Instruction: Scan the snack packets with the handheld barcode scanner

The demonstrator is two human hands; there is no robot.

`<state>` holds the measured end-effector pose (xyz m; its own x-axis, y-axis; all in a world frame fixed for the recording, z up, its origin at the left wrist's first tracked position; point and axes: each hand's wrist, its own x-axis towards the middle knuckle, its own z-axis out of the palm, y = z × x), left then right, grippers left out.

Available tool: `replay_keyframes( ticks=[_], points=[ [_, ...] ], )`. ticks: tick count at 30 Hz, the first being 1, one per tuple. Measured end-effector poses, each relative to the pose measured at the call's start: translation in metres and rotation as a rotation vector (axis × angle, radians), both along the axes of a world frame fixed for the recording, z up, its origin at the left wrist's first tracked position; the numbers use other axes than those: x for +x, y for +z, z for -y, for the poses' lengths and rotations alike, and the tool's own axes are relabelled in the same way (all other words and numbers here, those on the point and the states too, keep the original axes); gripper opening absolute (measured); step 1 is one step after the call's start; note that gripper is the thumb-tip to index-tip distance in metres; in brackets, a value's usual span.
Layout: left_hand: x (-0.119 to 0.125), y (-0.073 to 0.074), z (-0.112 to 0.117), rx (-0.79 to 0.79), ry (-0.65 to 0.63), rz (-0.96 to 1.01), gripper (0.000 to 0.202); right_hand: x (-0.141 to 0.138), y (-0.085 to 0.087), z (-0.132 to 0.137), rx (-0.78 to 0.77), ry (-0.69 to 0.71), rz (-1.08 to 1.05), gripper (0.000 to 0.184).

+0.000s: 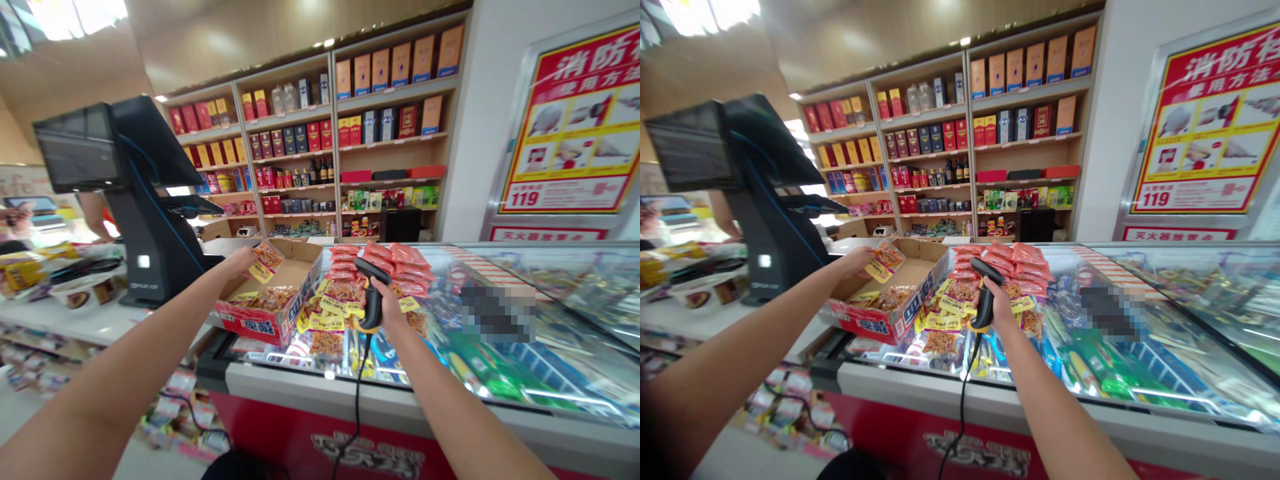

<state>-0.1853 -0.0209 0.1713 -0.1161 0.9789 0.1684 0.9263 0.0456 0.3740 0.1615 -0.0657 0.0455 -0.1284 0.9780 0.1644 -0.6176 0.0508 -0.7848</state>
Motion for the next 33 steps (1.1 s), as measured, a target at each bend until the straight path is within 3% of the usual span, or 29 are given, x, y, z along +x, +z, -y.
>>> replay_keyframes(
  ticks=[2, 4, 6, 9, 13, 16, 22, 28, 33],
  points=[
    [0.032, -0.001, 0.007, 0.047, -0.058, 0.272, 0.026, 0.001, 0.005, 0.0, 0.037, 0.026, -0.002, 0.027],
    [0.069, -0.011, 0.015, 0.121, -0.149, 0.898, 0.019, 0.002, 0.011, -0.001, 0.072, 0.04, 0.027, 0.027],
    [0.106, -0.028, 0.023, 0.142, -0.253, 1.303, 0.015, 0.007, 0.018, -0.002, 0.105, 0.053, 0.069, 0.028],
    [0.154, -0.057, 0.025, 0.17, -0.345, 1.592, 0.025, 0.017, 0.029, -0.003, 0.148, 0.069, 0.119, 0.029],
    [0.192, -0.081, 0.007, 0.137, -0.301, 1.847, 0.02, 0.031, 0.039, -0.007, 0.172, 0.054, 0.179, 0.028],
    [0.2, -0.091, -0.008, 0.083, -0.341, 2.01, 0.01, 0.035, 0.035, -0.01, 0.176, 0.024, 0.214, 0.027],
    [0.178, -0.119, -0.018, -0.389, -0.564, 2.079, 0.015, 0.032, 0.018, -0.003, 0.203, 0.036, 0.335, 0.024],
    [0.17, -0.132, -0.019, -0.745, -0.403, 2.104, 0.027, 0.022, 0.019, 0.01, 0.29, 0.116, 0.501, 0.026],
    [0.171, -0.131, -0.018, -0.825, -0.3, 2.155, 0.029, 0.02, 0.017, 0.012, 0.257, 0.202, 0.532, 0.031]
  ],
)
